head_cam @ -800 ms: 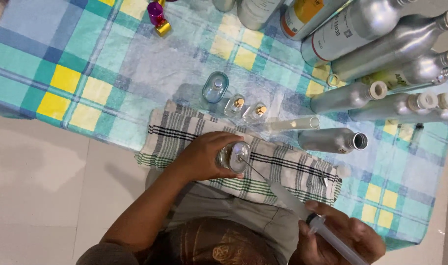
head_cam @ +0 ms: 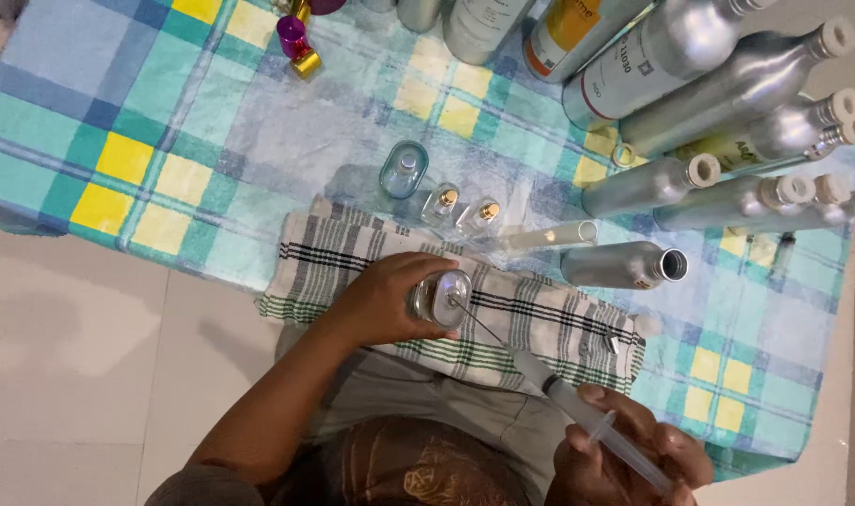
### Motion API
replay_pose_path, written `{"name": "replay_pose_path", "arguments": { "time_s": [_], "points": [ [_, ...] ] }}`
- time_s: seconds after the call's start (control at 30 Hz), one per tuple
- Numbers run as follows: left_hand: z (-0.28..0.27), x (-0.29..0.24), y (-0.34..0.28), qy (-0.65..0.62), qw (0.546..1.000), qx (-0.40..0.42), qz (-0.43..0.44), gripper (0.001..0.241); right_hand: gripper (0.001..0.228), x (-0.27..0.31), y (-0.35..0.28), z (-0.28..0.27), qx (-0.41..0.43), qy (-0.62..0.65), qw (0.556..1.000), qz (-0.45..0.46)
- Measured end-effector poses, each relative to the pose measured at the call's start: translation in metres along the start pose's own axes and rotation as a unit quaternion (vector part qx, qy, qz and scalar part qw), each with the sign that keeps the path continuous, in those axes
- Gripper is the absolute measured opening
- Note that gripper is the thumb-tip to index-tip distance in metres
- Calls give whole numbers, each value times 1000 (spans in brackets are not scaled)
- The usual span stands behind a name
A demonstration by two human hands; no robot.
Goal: Filling small glass vials with liquid using a syringe at a perfume consultation table.
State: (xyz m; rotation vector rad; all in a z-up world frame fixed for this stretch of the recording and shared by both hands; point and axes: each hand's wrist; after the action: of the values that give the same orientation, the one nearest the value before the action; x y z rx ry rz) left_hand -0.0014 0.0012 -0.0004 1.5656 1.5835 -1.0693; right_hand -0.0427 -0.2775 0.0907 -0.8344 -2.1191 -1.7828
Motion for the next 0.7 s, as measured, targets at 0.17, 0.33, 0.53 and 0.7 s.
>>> {"name": "replay_pose_path", "arguments": {
  "time_s": [0.17, 0.33, 0.53, 0.7],
  "points": [
    [-1, -1, 0, -4, 1000, 1, -1, 88, 56, 0, -9, -5, -31, 90, 994, 57],
    [4, 4, 1, 8, 999, -23, 22, 88, 32, 11, -4, -24, -109, 335, 909, 223],
    [1, 0, 1, 8, 1000, -16, 14, 87, 57, -28, -7, -11, 43, -76, 991, -106],
    [4, 2, 1, 12, 997, -50, 56, 85, 36, -32, -43, -41, -115, 367, 900, 205]
  ]
}}
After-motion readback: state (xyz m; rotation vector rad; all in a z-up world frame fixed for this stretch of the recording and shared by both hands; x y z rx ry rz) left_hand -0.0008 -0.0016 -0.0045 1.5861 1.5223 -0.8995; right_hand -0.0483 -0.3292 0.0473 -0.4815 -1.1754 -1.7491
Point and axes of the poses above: each hand's wrist, its own y-axis towards the middle knuckle, its own z-axis out of the palm, x = y × z, and after that the axes turned 13 degrees about -z, right-handed
